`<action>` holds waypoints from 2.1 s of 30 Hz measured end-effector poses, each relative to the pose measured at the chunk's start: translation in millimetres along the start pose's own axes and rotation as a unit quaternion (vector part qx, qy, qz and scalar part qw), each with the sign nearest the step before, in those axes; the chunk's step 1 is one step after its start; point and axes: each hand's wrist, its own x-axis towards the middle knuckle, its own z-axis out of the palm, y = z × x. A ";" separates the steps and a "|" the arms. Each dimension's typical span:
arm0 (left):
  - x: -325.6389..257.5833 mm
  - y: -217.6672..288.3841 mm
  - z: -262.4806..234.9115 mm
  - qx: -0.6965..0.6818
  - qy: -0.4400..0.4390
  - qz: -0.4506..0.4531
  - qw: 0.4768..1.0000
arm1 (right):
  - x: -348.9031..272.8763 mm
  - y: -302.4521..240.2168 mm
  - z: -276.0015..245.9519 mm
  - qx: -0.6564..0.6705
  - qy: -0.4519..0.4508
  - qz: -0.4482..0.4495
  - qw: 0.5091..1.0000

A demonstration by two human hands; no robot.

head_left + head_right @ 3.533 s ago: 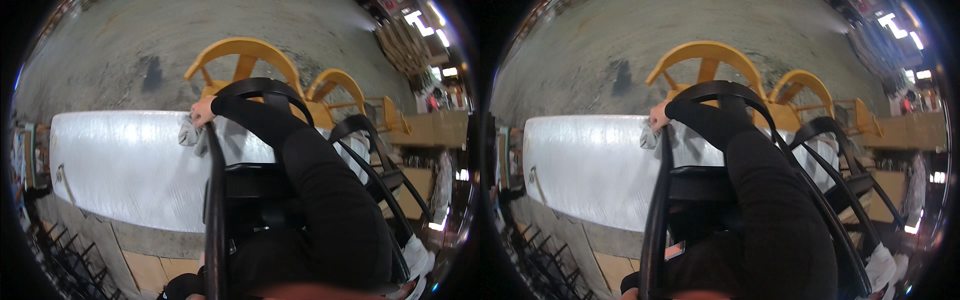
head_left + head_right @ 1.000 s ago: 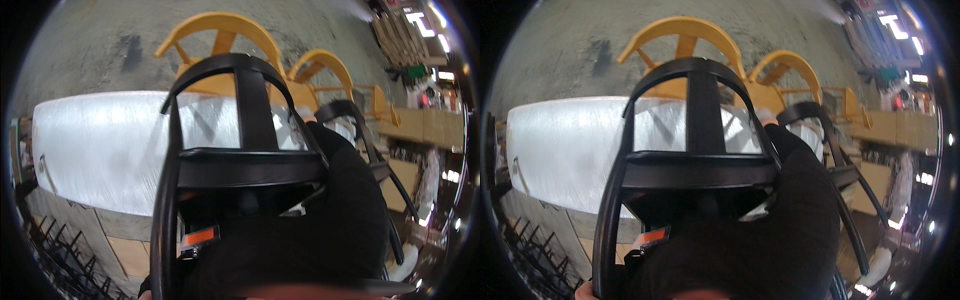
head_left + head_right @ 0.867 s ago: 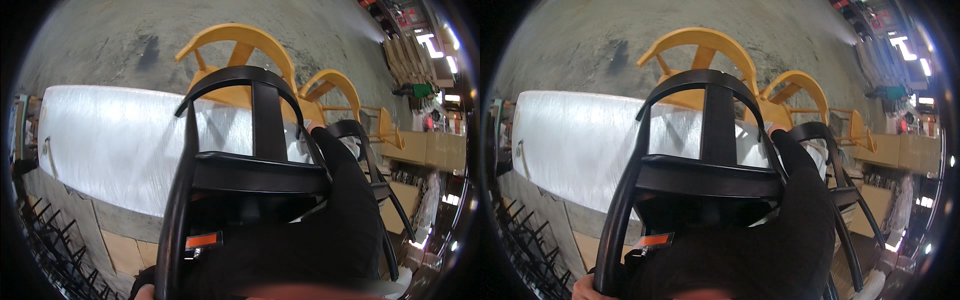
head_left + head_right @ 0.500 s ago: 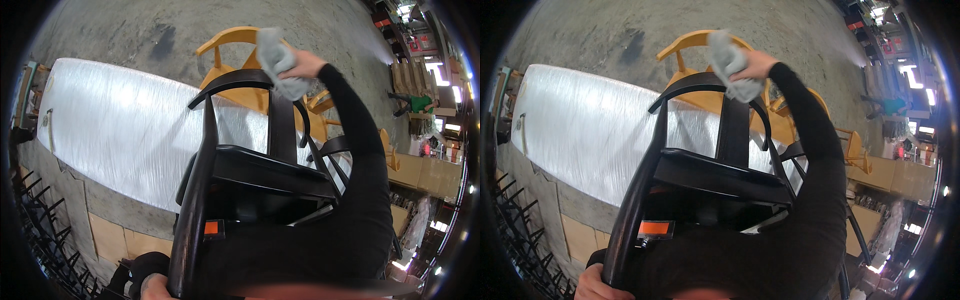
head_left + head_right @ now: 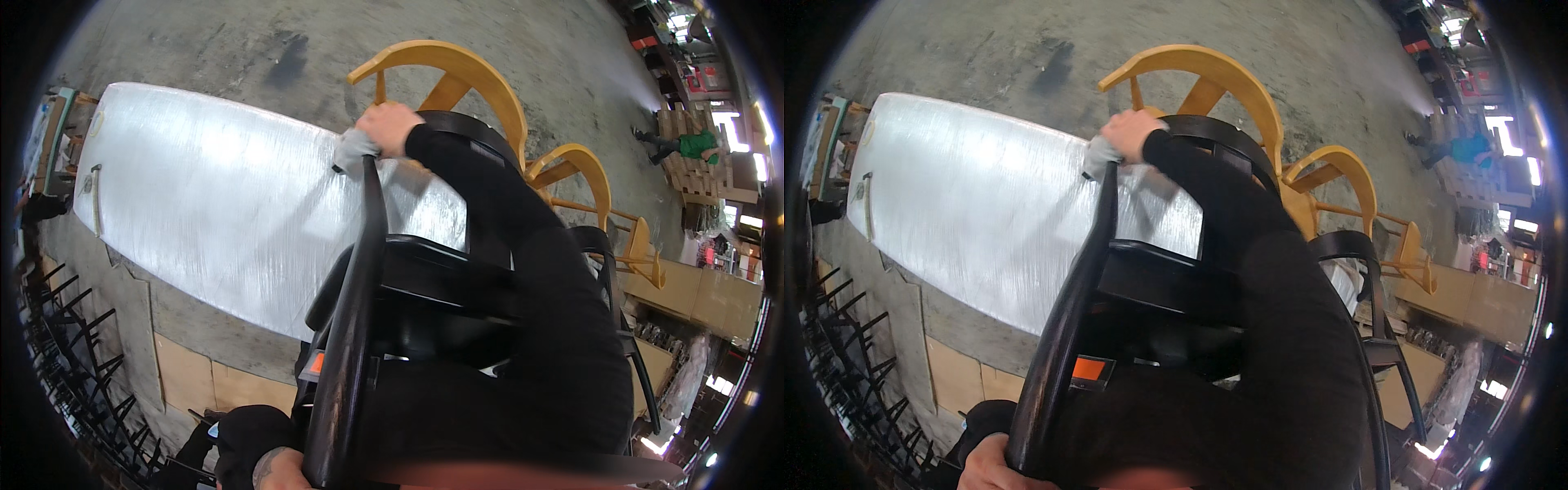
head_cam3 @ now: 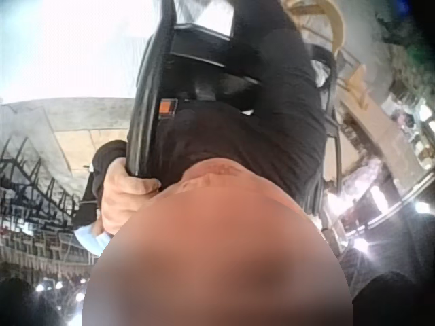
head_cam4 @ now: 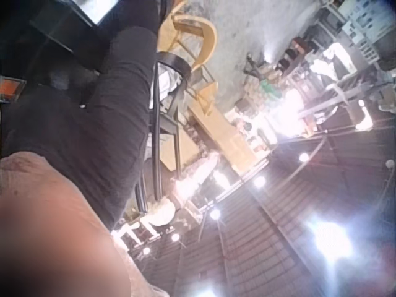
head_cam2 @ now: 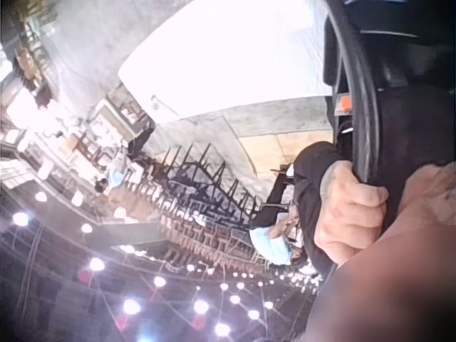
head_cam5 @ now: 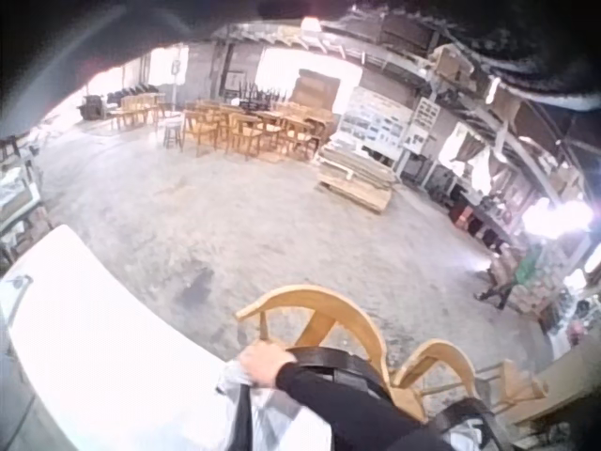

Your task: The person wipes the seat and backrest of a black chair with a cloth, then lifts and repositions it. The person repeats the wiping and repositioning on another chair.

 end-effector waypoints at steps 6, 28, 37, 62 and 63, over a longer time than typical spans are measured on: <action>-1.1 -0.5 -4.6 -0.006 -0.019 0.011 1.000 | 20.2 13.4 21.5 0.032 -0.035 0.029 0.998; -11.4 17.4 15.1 0.019 0.070 -0.046 0.996 | 72.6 -49.4 5.3 0.198 -0.242 -0.011 0.950; -12.1 7.5 12.8 -0.010 0.033 0.000 0.999 | -19.3 123.5 52.0 0.348 -0.026 0.285 0.893; -18.0 29.5 33.7 0.191 0.114 -0.153 0.963 | -186.3 -19.1 -91.0 0.208 -0.033 0.270 0.940; -21.2 31.7 33.5 0.257 0.102 -0.196 0.941 | -190.3 -42.1 -105.3 0.195 -0.031 0.257 0.946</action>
